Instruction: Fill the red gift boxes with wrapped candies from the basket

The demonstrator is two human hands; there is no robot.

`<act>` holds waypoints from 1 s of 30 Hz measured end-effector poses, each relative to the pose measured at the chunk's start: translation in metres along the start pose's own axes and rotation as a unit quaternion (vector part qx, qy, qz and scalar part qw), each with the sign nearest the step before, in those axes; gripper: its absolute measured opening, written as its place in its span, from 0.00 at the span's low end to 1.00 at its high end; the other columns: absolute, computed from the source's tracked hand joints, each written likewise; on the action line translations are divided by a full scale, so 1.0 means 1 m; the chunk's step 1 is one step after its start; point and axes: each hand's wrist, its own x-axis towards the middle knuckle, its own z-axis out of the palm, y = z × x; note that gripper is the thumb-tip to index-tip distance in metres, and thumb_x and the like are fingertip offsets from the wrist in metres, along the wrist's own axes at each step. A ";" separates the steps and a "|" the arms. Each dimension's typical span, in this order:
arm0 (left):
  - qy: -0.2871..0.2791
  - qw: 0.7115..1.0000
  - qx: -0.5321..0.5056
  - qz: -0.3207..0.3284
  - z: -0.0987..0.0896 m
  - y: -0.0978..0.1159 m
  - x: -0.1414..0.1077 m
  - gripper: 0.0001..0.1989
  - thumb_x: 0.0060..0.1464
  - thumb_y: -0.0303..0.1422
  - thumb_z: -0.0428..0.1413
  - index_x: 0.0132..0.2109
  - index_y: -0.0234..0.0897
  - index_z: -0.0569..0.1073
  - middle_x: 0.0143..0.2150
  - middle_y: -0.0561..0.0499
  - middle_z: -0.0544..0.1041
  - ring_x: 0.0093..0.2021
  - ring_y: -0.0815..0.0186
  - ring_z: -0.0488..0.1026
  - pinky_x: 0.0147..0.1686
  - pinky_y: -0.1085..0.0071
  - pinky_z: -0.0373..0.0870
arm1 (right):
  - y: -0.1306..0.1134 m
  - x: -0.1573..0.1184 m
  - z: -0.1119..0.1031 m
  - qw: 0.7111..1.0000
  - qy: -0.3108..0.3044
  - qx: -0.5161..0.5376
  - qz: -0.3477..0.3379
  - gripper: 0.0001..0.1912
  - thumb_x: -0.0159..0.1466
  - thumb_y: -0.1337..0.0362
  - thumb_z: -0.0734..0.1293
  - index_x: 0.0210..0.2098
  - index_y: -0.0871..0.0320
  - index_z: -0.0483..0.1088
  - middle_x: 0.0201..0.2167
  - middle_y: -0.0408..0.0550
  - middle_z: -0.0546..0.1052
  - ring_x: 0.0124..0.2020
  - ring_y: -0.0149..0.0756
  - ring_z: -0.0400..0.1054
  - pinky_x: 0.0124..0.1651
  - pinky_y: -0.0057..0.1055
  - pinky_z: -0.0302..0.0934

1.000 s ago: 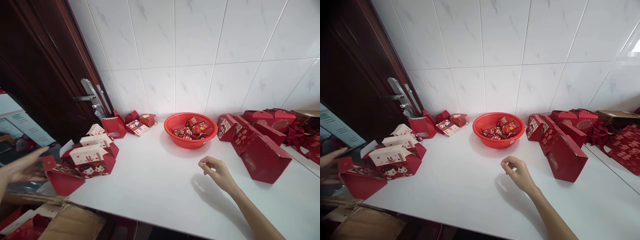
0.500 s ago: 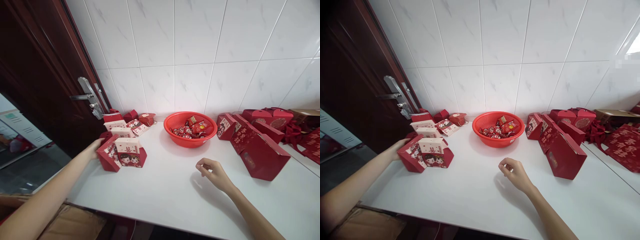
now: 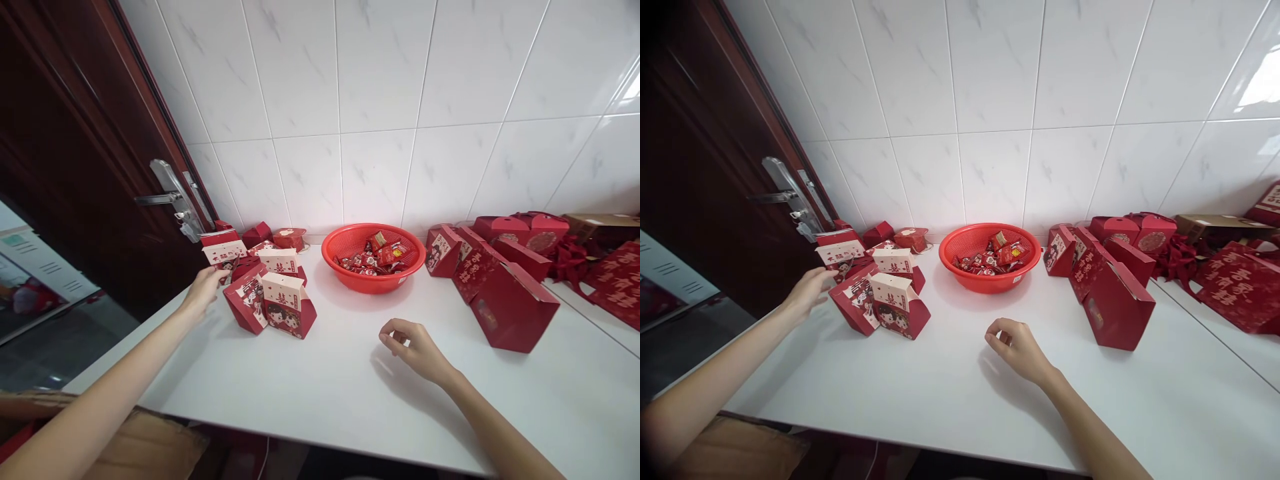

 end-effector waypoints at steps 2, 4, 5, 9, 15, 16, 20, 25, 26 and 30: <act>0.014 0.999 -0.033 -0.034 -0.006 0.006 -0.010 0.17 0.52 0.36 0.56 0.48 0.33 0.71 0.47 0.41 0.78 0.47 0.53 0.76 0.47 0.55 0.77 | -0.001 0.000 0.002 1.000 -0.006 -0.004 -0.004 0.11 0.65 0.57 0.62 0.31 0.55 0.72 0.25 0.43 0.74 0.24 0.33 0.67 0.32 0.31 0.62; 0.017 0.997 -0.068 -0.021 -0.009 0.013 -0.022 0.24 0.49 0.35 0.58 0.53 0.33 0.71 0.59 0.39 0.74 0.57 0.52 0.73 0.57 0.54 0.72 | -0.001 0.000 0.004 1.000 -0.009 -0.007 -0.007 0.10 0.64 0.58 0.62 0.31 0.55 0.72 0.26 0.43 0.75 0.24 0.33 0.67 0.32 0.31 0.62; 0.017 0.997 -0.075 0.008 -0.009 0.018 -0.028 0.25 0.48 0.35 0.58 0.54 0.34 0.72 0.61 0.39 0.71 0.59 0.52 0.73 0.60 0.55 0.70 | -0.001 0.000 0.005 1.000 -0.009 -0.009 -0.006 0.10 0.64 0.59 0.62 0.31 0.55 0.71 0.26 0.43 0.75 0.24 0.33 0.67 0.32 0.31 0.62; 0.034 0.984 -0.026 0.170 -0.002 0.034 -0.050 0.22 0.49 0.40 0.56 0.50 0.36 0.76 0.56 0.42 0.74 0.50 0.56 0.76 0.56 0.60 0.74 | 0.002 0.000 0.008 1.000 -0.011 -0.018 -0.004 0.10 0.64 0.60 0.61 0.30 0.55 0.71 0.24 0.44 0.74 0.24 0.33 0.66 0.32 0.31 0.61; -0.084 0.965 0.107 0.223 0.016 0.069 -0.074 0.28 0.60 0.48 0.46 0.58 0.39 0.77 0.25 0.54 0.73 0.27 0.62 0.72 0.36 0.68 0.70 | 0.009 0.000 0.009 1.000 0.014 -0.017 -0.008 0.09 0.63 0.61 0.62 0.30 0.55 0.71 0.28 0.45 0.76 0.26 0.33 0.65 0.31 0.30 0.61; -0.114 0.960 0.136 0.217 0.019 0.077 -0.076 0.30 0.62 0.49 0.44 0.60 0.40 0.76 0.22 0.54 0.72 0.26 0.60 0.72 0.35 0.67 0.68 | 0.011 -0.001 0.010 1.000 0.017 -0.017 -0.006 0.09 0.63 0.61 0.61 0.30 0.55 0.71 0.28 0.45 0.76 0.26 0.33 0.65 0.31 0.30 0.61; -0.183 0.931 0.250 0.195 0.031 0.109 -0.078 0.30 0.65 0.49 0.38 0.58 0.43 0.78 0.21 0.51 0.74 0.30 0.53 0.76 0.33 0.66 0.64 | 0.016 -0.001 0.013 0.999 0.013 -0.036 0.010 0.09 0.63 0.63 0.61 0.30 0.56 0.72 0.27 0.44 0.75 0.25 0.31 0.63 0.31 0.29 0.60; -0.208 0.911 0.306 0.183 0.045 0.131 -0.076 0.23 0.62 0.50 0.47 0.42 0.41 0.80 0.27 0.46 0.79 0.30 0.51 0.77 0.31 0.66 0.62 | 0.017 -0.004 0.019 0.998 -0.009 -0.056 0.035 0.10 0.63 0.67 0.61 0.29 0.56 0.73 0.25 0.44 0.75 0.26 0.32 0.65 0.30 0.28 0.59; -0.210 0.907 0.316 0.182 0.048 0.133 -0.076 0.21 0.61 0.49 0.49 0.38 0.40 0.79 0.27 0.45 0.79 0.29 0.51 0.76 0.31 0.66 0.62 | 0.017 -0.005 0.019 0.998 -0.012 -0.055 0.039 0.11 0.63 0.68 0.60 0.29 0.57 0.73 0.26 0.44 0.75 0.26 0.32 0.66 0.30 0.28 0.59; -0.204 0.899 0.333 0.199 0.054 0.132 -0.078 0.13 0.58 0.41 0.53 0.29 0.40 0.72 0.23 0.48 0.75 0.26 0.54 0.74 0.31 0.66 0.61 | 0.017 -0.005 0.019 0.998 -0.012 -0.058 0.038 0.11 0.63 0.68 0.60 0.30 0.57 0.73 0.27 0.45 0.76 0.27 0.32 0.66 0.30 0.28 0.59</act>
